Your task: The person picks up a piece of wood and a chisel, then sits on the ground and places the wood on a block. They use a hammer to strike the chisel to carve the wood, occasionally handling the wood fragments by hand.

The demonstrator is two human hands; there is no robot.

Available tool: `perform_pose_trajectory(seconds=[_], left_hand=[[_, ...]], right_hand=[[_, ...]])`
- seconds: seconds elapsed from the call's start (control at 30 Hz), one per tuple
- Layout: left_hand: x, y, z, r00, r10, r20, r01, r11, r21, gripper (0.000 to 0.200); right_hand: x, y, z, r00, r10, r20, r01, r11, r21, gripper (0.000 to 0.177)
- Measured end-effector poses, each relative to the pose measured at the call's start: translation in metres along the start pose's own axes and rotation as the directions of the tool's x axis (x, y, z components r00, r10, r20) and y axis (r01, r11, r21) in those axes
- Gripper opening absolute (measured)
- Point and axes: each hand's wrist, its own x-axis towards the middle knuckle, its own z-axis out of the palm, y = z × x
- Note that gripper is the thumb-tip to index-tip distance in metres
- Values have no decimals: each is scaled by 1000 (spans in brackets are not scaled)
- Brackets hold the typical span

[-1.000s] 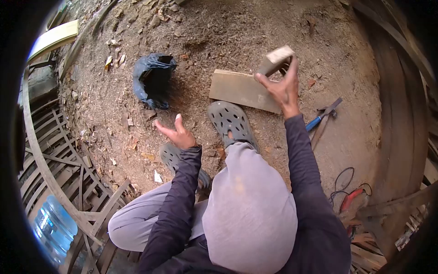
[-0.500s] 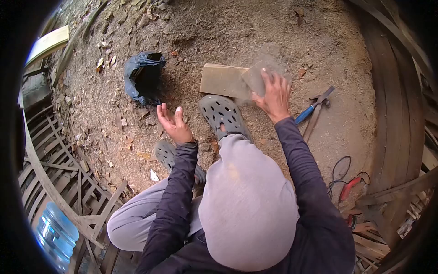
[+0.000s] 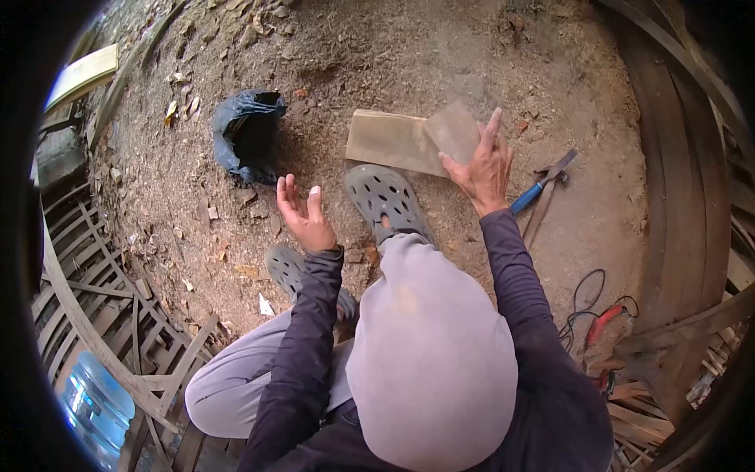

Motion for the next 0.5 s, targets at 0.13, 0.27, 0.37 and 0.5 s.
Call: perform_pose_trajectory(seconds=[0.13,0.27,0.37,0.5], left_hand=[[-5,7,1,999,-49,20,50,995,-90,64],[-10,2,3,989,-119,84,131,980,-149,62],[-15,12,5,979,-127,159,151,978,-148,59],[-24,35,22,935,68,347,-121,984,131,53]], right_hand=[[7,-16,-19,997,-61,-38,61,998,-2,126],[7,-21,-19,985,162,55,-171,951,260,121],[3,-18,-12,989,139,48,-146,962,230,117],[9,-27,-3,997,-49,62,55,992,-110,97]])
